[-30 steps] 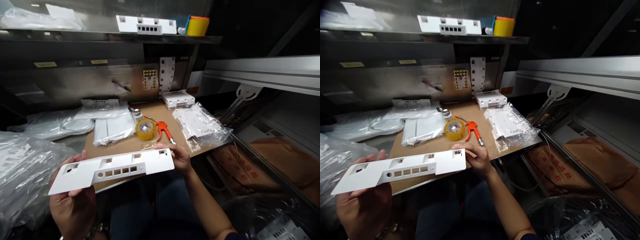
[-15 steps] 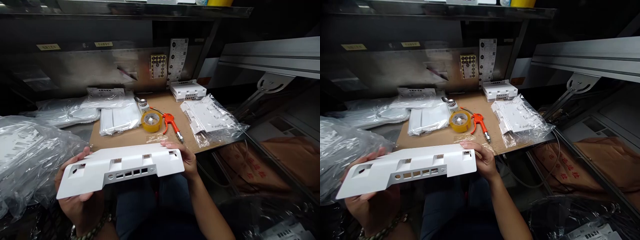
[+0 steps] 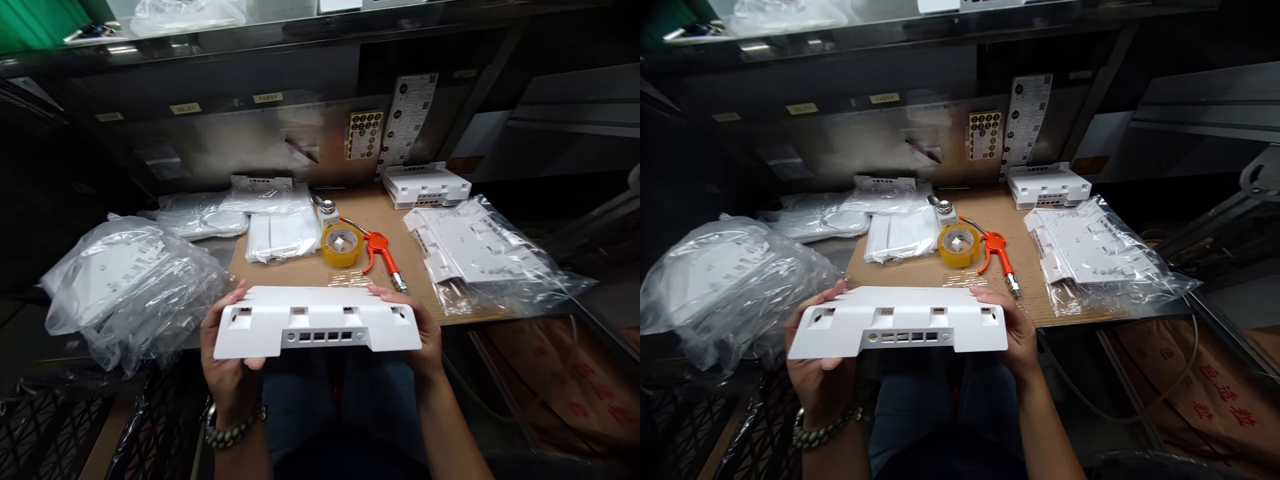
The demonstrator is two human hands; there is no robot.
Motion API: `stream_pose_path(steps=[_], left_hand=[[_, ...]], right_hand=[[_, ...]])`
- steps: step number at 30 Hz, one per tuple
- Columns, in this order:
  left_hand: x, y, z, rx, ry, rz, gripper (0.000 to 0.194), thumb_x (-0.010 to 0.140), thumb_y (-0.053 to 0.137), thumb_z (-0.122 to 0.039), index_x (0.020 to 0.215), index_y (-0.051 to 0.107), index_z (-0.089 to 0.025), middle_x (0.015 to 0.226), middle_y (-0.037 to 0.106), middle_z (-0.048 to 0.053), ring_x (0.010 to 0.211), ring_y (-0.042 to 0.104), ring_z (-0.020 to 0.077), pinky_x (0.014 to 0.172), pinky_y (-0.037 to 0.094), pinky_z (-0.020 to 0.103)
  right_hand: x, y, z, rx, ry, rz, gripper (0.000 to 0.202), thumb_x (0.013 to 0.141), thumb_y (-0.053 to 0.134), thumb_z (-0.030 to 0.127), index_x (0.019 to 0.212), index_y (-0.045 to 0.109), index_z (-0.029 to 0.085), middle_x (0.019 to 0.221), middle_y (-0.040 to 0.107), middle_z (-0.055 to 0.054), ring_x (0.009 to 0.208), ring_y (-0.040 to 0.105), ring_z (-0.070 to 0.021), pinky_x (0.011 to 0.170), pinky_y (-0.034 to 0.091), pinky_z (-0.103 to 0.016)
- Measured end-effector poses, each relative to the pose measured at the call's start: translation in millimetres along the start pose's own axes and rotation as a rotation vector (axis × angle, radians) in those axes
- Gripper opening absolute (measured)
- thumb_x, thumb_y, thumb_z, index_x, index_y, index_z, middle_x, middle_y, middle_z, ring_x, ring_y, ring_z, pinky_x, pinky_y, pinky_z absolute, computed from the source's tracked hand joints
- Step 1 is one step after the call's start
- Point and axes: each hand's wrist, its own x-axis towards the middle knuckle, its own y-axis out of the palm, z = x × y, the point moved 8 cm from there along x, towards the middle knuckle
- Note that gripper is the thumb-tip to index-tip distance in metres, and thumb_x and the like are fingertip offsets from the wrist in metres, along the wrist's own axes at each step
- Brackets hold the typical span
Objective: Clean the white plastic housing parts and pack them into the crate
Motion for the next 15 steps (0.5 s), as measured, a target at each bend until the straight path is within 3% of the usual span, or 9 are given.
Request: stream_pose_path(steps=[3,6,8,10,12,15], left_hand=[[2.1,-5.1,14.3,-0.211,-0.177,-0.165,0.081,0.062,0.077,-0.077,0.125,0.067,-0.026,0.149,0.052,0.004,0.148,0.045,0.0236,0.12,0.047,0.028],[-8.5,-5.3,51.9,-0.47,-0.746,-0.308,0.083,0.079,0.047,-0.089,0.126,0.067,-0.024,0.147,0.055,0.005,0.142,0.052,0.0228,0.108,0.056,0.033],[-25.9,-9.8,67.3,-0.502,-1.15,-0.347,0.077,0.085,0.044,-0.082,0.12,0.069,-0.019,0.124,0.069,0.011,0.123,0.065,0.0242,0.101,0.06,0.038],[-36.9,-28.6,74.1,-0.475,-1.36,-0.411,0.062,0.088,0.047,-0.07,0.115,0.07,-0.019,0.097,0.074,0.01,0.101,0.073,0.0241,0.096,0.061,0.042],[-34.0,-50.1,81.1,-0.517,-1.329,-0.435,0.046,0.09,0.047,-0.05,0.114,0.07,-0.019,0.081,0.073,0.008,0.082,0.074,0.0231,0.09,0.062,0.046],[-16.6,-65.5,86.9,-0.742,-1.046,-0.274,0.047,0.082,0.046,-0.027,0.122,0.068,-0.017,0.084,0.074,0.008,0.074,0.073,0.0217,0.085,0.063,0.044]], right_hand=[[-1.7,-2.1,-2.0,0.0,-0.014,-0.023,0.039,0.092,0.066,0.014,0.127,0.066,0.031,0.133,0.065,-0.007,0.127,0.062,-0.0268,0.113,0.049,-0.047],[0.8,1.1,1.7,0.008,-0.074,0.032,0.041,0.094,0.061,0.012,0.13,0.065,0.031,0.136,0.063,-0.007,0.132,0.058,-0.0282,0.117,0.044,-0.053],[7.1,8.8,6.7,-0.014,-0.128,0.158,0.044,0.095,0.058,0.01,0.133,0.063,0.032,0.137,0.063,-0.006,0.135,0.056,-0.0278,0.117,0.043,-0.055],[18.8,18.4,9.7,-0.085,-0.18,0.324,0.046,0.098,0.054,0.008,0.136,0.063,0.032,0.14,0.061,-0.005,0.138,0.054,-0.0252,0.117,0.044,-0.053],[40.2,24.5,3.1,-0.26,-0.192,0.44,0.041,0.1,0.055,0.013,0.136,0.063,0.03,0.143,0.059,-0.003,0.14,0.052,-0.0221,0.12,0.042,-0.049],[95.5,18.2,-34.1,-0.726,-0.008,0.391,0.029,0.101,0.059,0.028,0.127,0.07,0.024,0.134,0.065,-0.003,0.129,0.059,-0.0198,0.114,0.046,-0.04]])
